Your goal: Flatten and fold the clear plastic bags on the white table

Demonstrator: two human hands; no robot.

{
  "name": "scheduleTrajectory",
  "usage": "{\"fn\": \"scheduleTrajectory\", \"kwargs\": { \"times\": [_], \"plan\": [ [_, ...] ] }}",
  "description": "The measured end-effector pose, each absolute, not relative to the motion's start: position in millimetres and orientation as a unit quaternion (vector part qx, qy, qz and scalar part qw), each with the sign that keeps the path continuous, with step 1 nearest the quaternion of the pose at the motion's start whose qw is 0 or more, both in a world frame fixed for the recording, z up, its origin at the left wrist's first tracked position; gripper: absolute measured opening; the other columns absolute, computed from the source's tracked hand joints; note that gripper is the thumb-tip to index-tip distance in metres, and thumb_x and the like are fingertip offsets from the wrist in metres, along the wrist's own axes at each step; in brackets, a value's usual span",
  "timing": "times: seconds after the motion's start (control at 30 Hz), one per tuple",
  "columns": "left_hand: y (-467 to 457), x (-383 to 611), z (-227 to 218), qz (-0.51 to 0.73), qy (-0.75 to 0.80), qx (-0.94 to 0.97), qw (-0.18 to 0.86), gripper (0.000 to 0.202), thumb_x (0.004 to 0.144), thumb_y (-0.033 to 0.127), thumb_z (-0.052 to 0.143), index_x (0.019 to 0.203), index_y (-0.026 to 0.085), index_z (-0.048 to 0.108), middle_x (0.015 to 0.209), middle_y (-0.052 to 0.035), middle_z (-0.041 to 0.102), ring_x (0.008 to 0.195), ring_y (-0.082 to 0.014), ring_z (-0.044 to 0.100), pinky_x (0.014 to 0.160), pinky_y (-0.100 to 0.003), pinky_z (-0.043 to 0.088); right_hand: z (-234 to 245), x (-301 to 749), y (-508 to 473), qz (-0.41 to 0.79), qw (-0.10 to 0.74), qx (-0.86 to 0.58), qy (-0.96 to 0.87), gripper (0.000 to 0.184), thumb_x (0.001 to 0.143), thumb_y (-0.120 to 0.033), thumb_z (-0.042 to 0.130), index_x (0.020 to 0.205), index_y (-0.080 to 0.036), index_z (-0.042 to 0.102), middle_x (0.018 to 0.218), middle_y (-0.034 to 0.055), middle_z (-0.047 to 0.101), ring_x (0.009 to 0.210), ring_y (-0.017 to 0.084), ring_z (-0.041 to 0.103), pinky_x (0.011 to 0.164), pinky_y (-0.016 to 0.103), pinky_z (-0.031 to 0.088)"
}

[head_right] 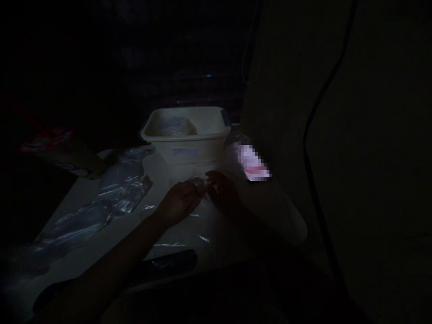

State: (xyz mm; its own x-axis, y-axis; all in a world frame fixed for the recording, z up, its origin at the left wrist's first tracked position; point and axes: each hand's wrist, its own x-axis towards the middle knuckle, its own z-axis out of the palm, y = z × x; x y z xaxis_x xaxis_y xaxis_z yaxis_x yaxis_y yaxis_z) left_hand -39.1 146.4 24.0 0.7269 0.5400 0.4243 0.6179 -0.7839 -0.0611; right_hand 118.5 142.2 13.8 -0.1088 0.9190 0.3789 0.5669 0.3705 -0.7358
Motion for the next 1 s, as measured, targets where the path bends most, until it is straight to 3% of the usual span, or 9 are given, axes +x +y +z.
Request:
{"fn": "scheduleTrajectory", "kwargs": {
  "times": [0.13, 0.2, 0.37, 0.67, 0.8, 0.9, 1.0],
  "plan": [
    [148, -44, 16, -0.216, -0.326, -0.914, 0.112, 0.019, 0.079, 0.020, 0.041, 0.075, 0.014, 0.059, 0.067, -0.0047, 0.058, 0.068, -0.0158, 0.052, 0.061, -0.028, 0.040, 18, 127, 107, 0.060, 0.284, -0.584, -0.758, 0.029, 0.063, -0.032, 0.053, 0.084, -0.014, 0.055, 0.078, 0.0087, 0.059, 0.070, 0.020, 0.052, 0.064, 0.033, 0.041],
    [149, -45, 15, -0.218, -0.333, -0.912, 0.102, 0.019, 0.079, 0.020, 0.041, 0.078, 0.015, 0.059, 0.067, -0.0047, 0.058, 0.070, -0.0162, 0.053, 0.062, -0.029, 0.040, 14, 127, 92, 0.025, 0.245, -0.601, -0.761, 0.026, 0.065, -0.029, 0.051, 0.085, -0.013, 0.056, 0.076, 0.0088, 0.059, 0.069, 0.020, 0.052, 0.064, 0.034, 0.040],
    [150, -47, 16, -0.210, -0.349, -0.909, 0.084, 0.019, 0.078, 0.019, 0.041, 0.079, 0.015, 0.059, 0.070, -0.0058, 0.058, 0.073, -0.0177, 0.052, 0.064, -0.031, 0.039, 4, 123, 78, -0.018, 0.215, -0.568, -0.794, 0.021, 0.074, -0.022, 0.039, 0.077, -0.016, 0.058, 0.070, 0.0075, 0.059, 0.064, 0.018, 0.049, 0.061, 0.031, 0.037],
    [148, -51, 21, -0.223, -0.366, -0.902, 0.044, 0.016, 0.069, 0.017, 0.045, 0.065, 0.016, 0.060, 0.067, -0.0053, 0.055, 0.069, -0.0180, 0.049, 0.063, -0.032, 0.038, 5, 133, 83, -0.030, 0.190, -0.520, -0.832, 0.024, 0.072, -0.024, 0.041, 0.057, -0.019, 0.059, 0.057, 0.0050, 0.057, 0.054, 0.015, 0.047, 0.054, 0.030, 0.034],
    [150, -56, 23, -0.246, -0.392, -0.886, 0.021, 0.019, 0.066, 0.017, 0.044, 0.058, 0.015, 0.060, 0.067, -0.0074, 0.055, 0.067, -0.0197, 0.048, 0.061, -0.035, 0.039, -1, 137, 84, -0.039, 0.224, -0.541, -0.810, 0.022, 0.074, -0.023, 0.041, 0.071, -0.016, 0.062, 0.072, 0.0091, 0.060, 0.068, 0.019, 0.051, 0.061, 0.033, 0.039],
    [153, -58, 21, -0.278, -0.382, -0.881, -0.021, 0.022, 0.069, 0.015, 0.040, 0.075, 0.011, 0.061, 0.076, -0.0097, 0.059, 0.075, -0.0201, 0.051, 0.069, -0.036, 0.041, -5, 138, 84, -0.026, 0.244, -0.490, -0.837, 0.026, 0.075, -0.023, 0.040, 0.089, -0.013, 0.059, 0.093, 0.0117, 0.060, 0.086, 0.022, 0.052, 0.072, 0.036, 0.039],
    [153, -56, 18, -0.276, -0.314, -0.906, -0.069, 0.028, 0.074, 0.013, 0.036, 0.094, 0.010, 0.056, 0.098, -0.0101, 0.058, 0.096, -0.0183, 0.048, 0.084, -0.035, 0.038, -7, 139, 84, -0.030, 0.255, -0.460, -0.850, 0.028, 0.077, -0.021, 0.037, 0.095, -0.015, 0.057, 0.101, 0.0110, 0.058, 0.097, 0.021, 0.049, 0.077, 0.038, 0.039]
  ]
}}
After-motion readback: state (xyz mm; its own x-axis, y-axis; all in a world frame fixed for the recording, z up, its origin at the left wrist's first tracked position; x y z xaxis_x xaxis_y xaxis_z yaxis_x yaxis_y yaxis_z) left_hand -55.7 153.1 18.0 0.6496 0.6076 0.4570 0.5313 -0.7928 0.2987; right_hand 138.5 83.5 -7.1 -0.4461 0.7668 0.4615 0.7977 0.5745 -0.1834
